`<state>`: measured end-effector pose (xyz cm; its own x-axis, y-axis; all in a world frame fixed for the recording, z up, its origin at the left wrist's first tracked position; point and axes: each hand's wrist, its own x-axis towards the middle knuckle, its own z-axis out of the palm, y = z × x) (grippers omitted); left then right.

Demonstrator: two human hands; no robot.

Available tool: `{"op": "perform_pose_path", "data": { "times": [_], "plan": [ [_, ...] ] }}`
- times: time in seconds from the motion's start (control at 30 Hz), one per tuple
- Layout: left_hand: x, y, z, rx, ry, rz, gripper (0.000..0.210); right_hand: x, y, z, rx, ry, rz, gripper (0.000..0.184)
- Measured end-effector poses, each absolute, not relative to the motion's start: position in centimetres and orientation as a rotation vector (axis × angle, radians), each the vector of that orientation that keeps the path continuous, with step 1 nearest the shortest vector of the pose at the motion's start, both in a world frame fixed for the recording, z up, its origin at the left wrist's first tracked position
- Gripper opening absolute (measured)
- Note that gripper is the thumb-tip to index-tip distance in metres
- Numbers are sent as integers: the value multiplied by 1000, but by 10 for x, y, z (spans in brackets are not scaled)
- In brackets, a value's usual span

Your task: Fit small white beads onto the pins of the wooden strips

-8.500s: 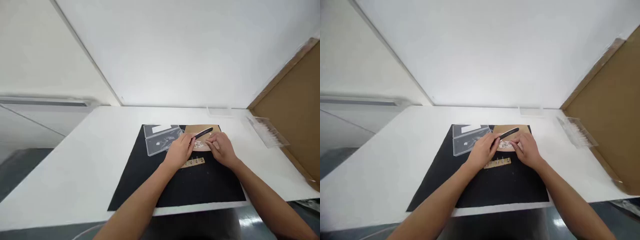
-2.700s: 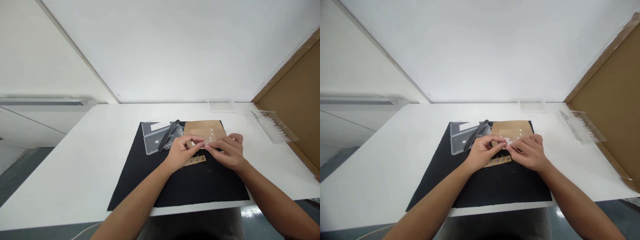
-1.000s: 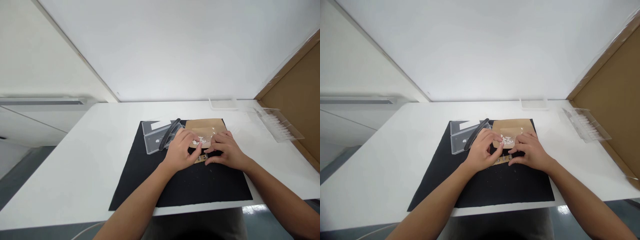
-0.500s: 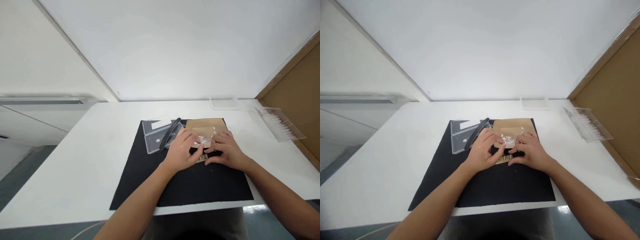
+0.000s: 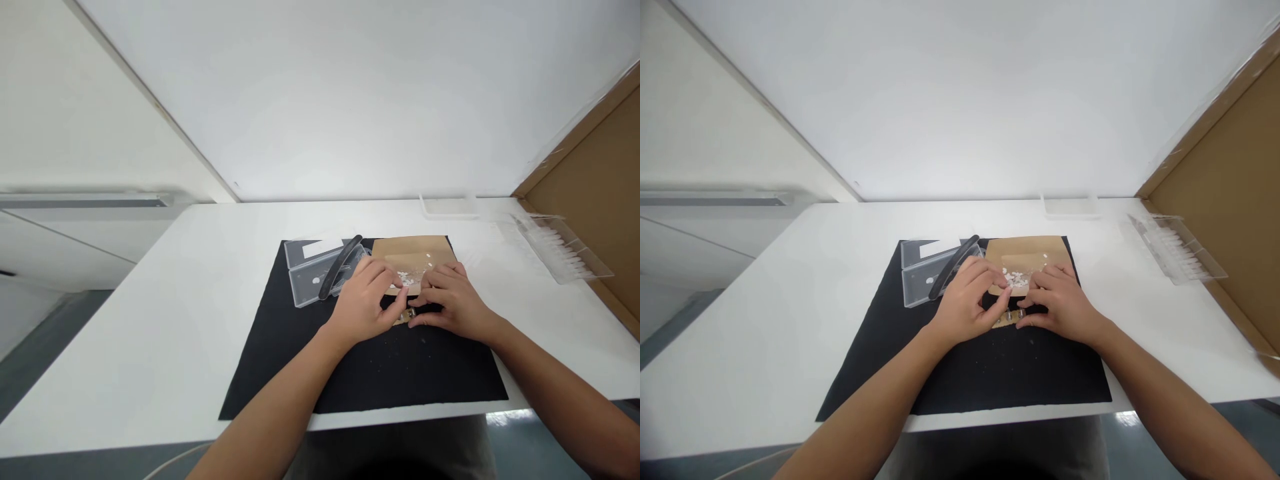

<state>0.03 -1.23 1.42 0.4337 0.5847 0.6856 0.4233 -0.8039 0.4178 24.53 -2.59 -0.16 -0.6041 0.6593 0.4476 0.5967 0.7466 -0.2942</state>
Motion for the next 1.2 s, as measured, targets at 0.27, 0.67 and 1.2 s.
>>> {"op": "perform_pose_path", "data": {
  "times": [0.27, 0.67, 1.2],
  "plan": [
    [-1, -12, 14, 2502, 886, 1291, 5, 243, -27, 0, -951, -2407, 156, 36],
    [0, -11, 14, 2517, 876, 1316, 4, 245, -28, 0, -964, -2408, 172, 33],
    [-1, -13, 14, 2552, 877, 1204, 6, 255, -25, 12, -968, -2384, 144, 32]
  ]
}}
